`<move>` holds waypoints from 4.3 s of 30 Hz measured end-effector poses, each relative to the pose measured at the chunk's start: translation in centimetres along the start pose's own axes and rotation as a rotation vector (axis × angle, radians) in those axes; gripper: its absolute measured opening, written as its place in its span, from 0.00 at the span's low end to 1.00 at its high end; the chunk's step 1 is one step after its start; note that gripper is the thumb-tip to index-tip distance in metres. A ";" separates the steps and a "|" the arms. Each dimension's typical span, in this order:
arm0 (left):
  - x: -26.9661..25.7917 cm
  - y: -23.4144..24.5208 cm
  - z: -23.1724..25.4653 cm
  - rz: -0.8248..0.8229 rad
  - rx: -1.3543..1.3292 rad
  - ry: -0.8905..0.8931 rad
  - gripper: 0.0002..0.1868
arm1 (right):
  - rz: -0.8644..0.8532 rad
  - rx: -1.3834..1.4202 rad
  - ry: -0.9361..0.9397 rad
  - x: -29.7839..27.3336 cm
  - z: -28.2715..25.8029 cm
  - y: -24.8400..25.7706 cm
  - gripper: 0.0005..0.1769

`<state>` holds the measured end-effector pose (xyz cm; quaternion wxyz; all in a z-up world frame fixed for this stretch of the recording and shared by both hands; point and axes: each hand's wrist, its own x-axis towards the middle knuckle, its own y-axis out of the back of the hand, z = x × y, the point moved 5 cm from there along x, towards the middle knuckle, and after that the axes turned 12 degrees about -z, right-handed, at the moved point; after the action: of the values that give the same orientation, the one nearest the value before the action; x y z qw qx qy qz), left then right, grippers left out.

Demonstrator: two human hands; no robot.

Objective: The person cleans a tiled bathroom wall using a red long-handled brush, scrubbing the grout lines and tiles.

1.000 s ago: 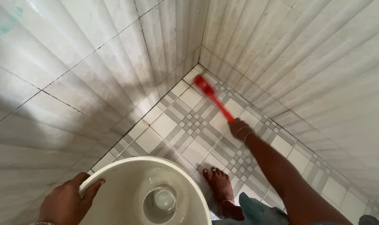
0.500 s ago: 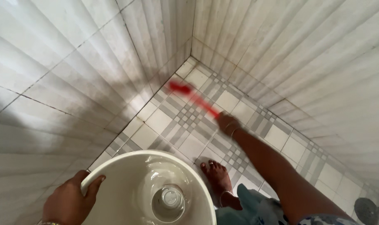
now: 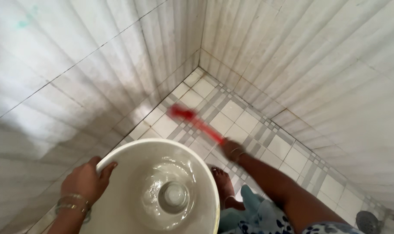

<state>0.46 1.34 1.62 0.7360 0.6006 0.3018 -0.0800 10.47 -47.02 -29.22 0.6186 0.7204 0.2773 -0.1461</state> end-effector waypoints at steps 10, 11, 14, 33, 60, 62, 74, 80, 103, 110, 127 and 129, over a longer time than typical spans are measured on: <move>-0.3 -0.8 1.0 0.011 -0.032 -0.029 0.26 | -0.007 0.191 0.095 2.4 -5.3 -3.2 0.15; -0.5 -1.6 0.9 -0.055 -0.005 0.019 0.26 | -0.089 0.162 0.117 2.0 -8.3 -5.2 0.16; -0.3 -1.6 0.9 -0.089 -0.010 0.040 0.27 | -0.190 0.091 0.197 3.0 -13.1 -5.2 0.20; 1.6 -3.6 4.7 -0.125 0.049 -0.001 0.24 | -0.203 -0.015 0.092 4.1 -6.1 1.8 0.17; 13.5 -0.8 31.1 0.194 0.207 -0.737 0.54 | 0.050 0.163 -0.207 9.1 5.4 5.8 0.30; 13.3 -0.9 31.0 0.212 0.207 -0.767 0.51 | 0.005 0.148 -0.197 7.5 5.0 6.7 0.30; 13.7 -1.2 30.5 0.268 0.245 -0.800 0.35 | 0.000 0.229 -0.294 5.2 1.8 9.7 0.26; 13.9 -0.4 29.9 0.289 0.248 -0.753 0.33 | 0.182 0.161 -0.389 7.1 10.2 8.4 0.26; 15.2 -0.4 29.2 0.322 0.124 -0.669 0.31 | 0.015 0.657 -0.286 11.9 3.4 8.3 0.31; 15.7 -0.2 28.8 0.413 -0.034 -0.685 0.31 | 0.066 1.271 -0.150 -2.7 -4.0 11.2 0.28; 13.3 2.9 28.8 0.613 -0.146 -0.686 0.19 | 0.128 1.104 0.115 2.8 -7.5 10.4 0.28; 13.5 2.7 28.5 0.658 -0.165 -0.705 0.19 | 0.247 1.061 0.138 3.6 -7.3 11.3 0.27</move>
<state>22.51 -21.18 -0.66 0.8247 0.5403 -0.1663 -0.0173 18.98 -40.03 -20.67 0.1633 0.9687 0.1187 -0.1445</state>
